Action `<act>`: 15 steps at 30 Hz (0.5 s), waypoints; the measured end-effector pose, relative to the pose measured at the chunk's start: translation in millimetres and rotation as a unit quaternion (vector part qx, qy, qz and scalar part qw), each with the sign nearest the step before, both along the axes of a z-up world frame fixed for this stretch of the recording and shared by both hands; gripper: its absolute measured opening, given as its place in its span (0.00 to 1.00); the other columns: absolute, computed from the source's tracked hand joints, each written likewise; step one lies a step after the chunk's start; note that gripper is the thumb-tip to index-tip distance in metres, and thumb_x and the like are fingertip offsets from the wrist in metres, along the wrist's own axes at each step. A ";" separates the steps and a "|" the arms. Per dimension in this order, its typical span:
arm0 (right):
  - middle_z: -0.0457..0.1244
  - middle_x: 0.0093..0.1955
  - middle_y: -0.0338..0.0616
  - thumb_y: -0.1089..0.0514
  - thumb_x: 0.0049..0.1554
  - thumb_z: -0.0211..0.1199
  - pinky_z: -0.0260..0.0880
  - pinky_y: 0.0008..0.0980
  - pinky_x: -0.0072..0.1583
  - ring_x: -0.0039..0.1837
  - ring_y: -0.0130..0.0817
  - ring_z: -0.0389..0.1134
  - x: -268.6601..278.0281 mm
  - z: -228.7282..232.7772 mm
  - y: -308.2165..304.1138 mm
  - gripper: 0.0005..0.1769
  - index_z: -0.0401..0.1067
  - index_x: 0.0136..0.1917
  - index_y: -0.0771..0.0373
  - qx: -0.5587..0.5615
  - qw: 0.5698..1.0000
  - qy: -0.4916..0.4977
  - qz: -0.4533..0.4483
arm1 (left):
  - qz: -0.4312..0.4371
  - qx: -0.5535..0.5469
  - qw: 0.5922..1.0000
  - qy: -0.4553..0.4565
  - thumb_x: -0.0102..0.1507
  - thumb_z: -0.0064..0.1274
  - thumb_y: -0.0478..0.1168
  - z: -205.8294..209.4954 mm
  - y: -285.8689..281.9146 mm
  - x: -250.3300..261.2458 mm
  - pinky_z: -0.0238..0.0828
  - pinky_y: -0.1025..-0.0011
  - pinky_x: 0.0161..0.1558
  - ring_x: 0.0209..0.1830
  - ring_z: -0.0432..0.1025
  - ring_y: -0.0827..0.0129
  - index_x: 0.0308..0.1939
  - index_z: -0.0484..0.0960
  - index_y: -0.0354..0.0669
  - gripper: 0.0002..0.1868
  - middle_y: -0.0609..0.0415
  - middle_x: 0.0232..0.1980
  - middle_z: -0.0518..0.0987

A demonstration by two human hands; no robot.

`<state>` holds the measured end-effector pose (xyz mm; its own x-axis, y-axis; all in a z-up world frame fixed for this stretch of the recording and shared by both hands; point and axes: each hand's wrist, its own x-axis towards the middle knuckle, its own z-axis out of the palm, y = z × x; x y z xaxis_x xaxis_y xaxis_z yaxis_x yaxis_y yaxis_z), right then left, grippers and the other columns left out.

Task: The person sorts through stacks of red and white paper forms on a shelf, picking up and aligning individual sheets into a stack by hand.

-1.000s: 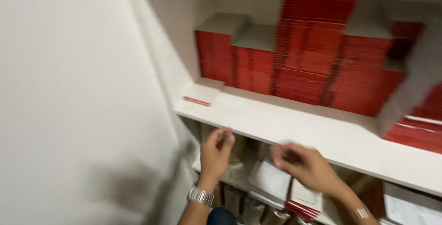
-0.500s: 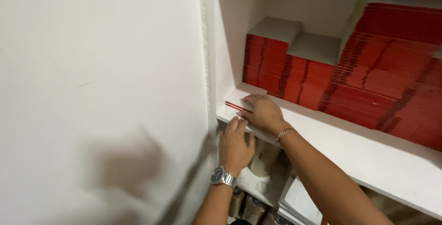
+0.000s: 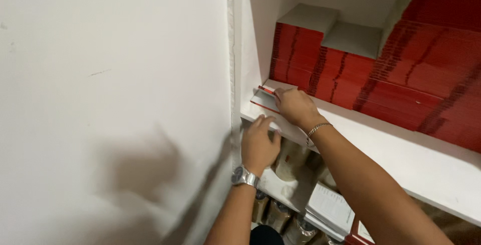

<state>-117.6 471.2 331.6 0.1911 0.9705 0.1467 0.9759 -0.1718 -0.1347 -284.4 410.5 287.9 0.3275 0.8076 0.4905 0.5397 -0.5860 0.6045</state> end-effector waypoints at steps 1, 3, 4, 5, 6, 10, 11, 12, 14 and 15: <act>0.72 0.52 0.52 0.40 0.62 0.50 0.76 0.51 0.57 0.56 0.56 0.74 5.6 -2.9 -1.5 0.22 0.76 0.62 0.46 0.015 1.000 -0.008 0.011 | 0.012 -0.005 1.000 -0.023 0.61 0.56 0.45 0.1 3.1 1.6 0.69 0.55 0.59 0.65 0.73 0.52 0.58 0.81 0.43 0.21 0.44 0.57 0.81; 0.72 0.51 0.53 0.39 0.63 0.50 0.76 0.53 0.57 0.56 0.57 0.74 5.1 -0.7 -11.6 0.22 0.76 0.61 0.46 0.027 1.000 0.003 0.006 | 0.014 -0.061 0.997 -0.047 0.62 0.54 0.50 1.2 13.8 2.7 0.72 0.53 0.56 0.60 0.75 0.49 0.60 0.79 0.44 0.24 0.46 0.54 0.83; 0.72 0.50 0.55 0.39 0.63 0.49 0.75 0.55 0.57 0.55 0.59 0.74 6.1 2.8 -15.3 0.22 0.76 0.60 0.47 0.044 0.999 0.012 0.005 | 0.020 -0.112 0.991 -0.074 0.63 0.53 0.54 3.5 20.2 4.9 0.74 0.51 0.53 0.55 0.78 0.47 0.62 0.77 0.45 0.27 0.47 0.51 0.86; 0.72 0.50 0.55 0.39 0.63 0.49 0.75 0.55 0.57 0.55 0.59 0.74 7.6 -0.3 -22.1 0.22 0.76 0.60 0.47 0.046 0.999 0.012 0.003 | 0.018 -0.111 0.991 -0.074 0.63 0.53 0.54 3.3 27.3 6.2 0.74 0.51 0.53 0.55 0.78 0.47 0.62 0.77 0.45 0.27 0.47 0.51 0.86; 0.71 0.46 0.56 0.42 0.63 0.51 0.76 0.55 0.54 0.52 0.60 0.74 9.6 -3.1 -28.5 0.19 0.75 0.56 0.52 0.069 0.997 -0.002 0.036 | 0.025 -0.165 0.977 -0.133 0.64 0.49 0.58 3.0 34.6 8.1 0.74 0.53 0.54 0.56 0.78 0.48 0.59 0.80 0.49 0.25 0.48 0.50 0.86; 0.71 0.42 0.56 0.48 0.62 0.55 0.76 0.56 0.49 0.48 0.59 0.74 -10.9 17.9 -89.7 0.14 0.72 0.52 0.58 0.109 0.987 0.027 0.117 | -0.123 -0.458 0.757 -0.449 0.67 0.34 0.72 18.6 17.2 6.8 0.77 0.72 0.40 0.46 0.75 0.57 0.74 0.57 0.27 0.51 0.37 0.54 0.76; 0.71 0.42 0.56 0.48 0.62 0.55 0.76 0.56 0.49 0.48 0.59 0.74 -13.0 20.0 -101.4 0.14 0.72 0.52 0.58 0.108 0.987 0.027 0.114 | -0.124 -0.460 0.757 -0.448 0.67 0.34 0.72 14.8 17.7 6.2 0.77 0.72 0.40 0.46 0.75 0.57 0.74 0.57 0.27 0.51 0.37 0.54 0.76; 0.71 0.43 0.57 0.48 0.62 0.54 0.75 0.57 0.50 0.48 0.60 0.74 -16.2 22.3 -111.2 0.14 0.71 0.53 0.59 0.093 0.986 0.037 0.137 | -0.156 -0.510 0.700 -0.474 0.64 0.37 0.76 11.2 19.7 4.4 0.80 0.68 0.42 0.48 0.76 0.55 0.69 0.61 0.31 0.52 0.38 0.53 0.76; 0.71 0.44 0.57 0.49 0.61 0.54 0.75 0.58 0.51 0.49 0.61 0.74 -21.8 26.6 -126.5 0.14 0.71 0.53 0.60 0.078 0.983 0.048 0.160 | -0.186 -0.556 0.638 -0.499 0.60 0.40 0.80 1.2 27.1 1.9 0.82 0.64 0.44 0.49 0.76 0.52 0.64 0.65 0.34 0.52 0.39 0.53 0.77; 0.72 0.45 0.55 0.51 0.61 0.54 0.75 0.56 0.52 0.50 0.60 0.74 -23.9 28.6 -132.0 0.13 0.72 0.54 0.59 0.068 0.980 0.054 0.179 | -0.203 -0.578 0.604 -0.510 0.61 0.44 0.74 -5.2 32.4 1.3 0.83 0.65 0.41 0.46 0.78 0.53 0.59 0.69 0.33 0.45 0.42 0.49 0.79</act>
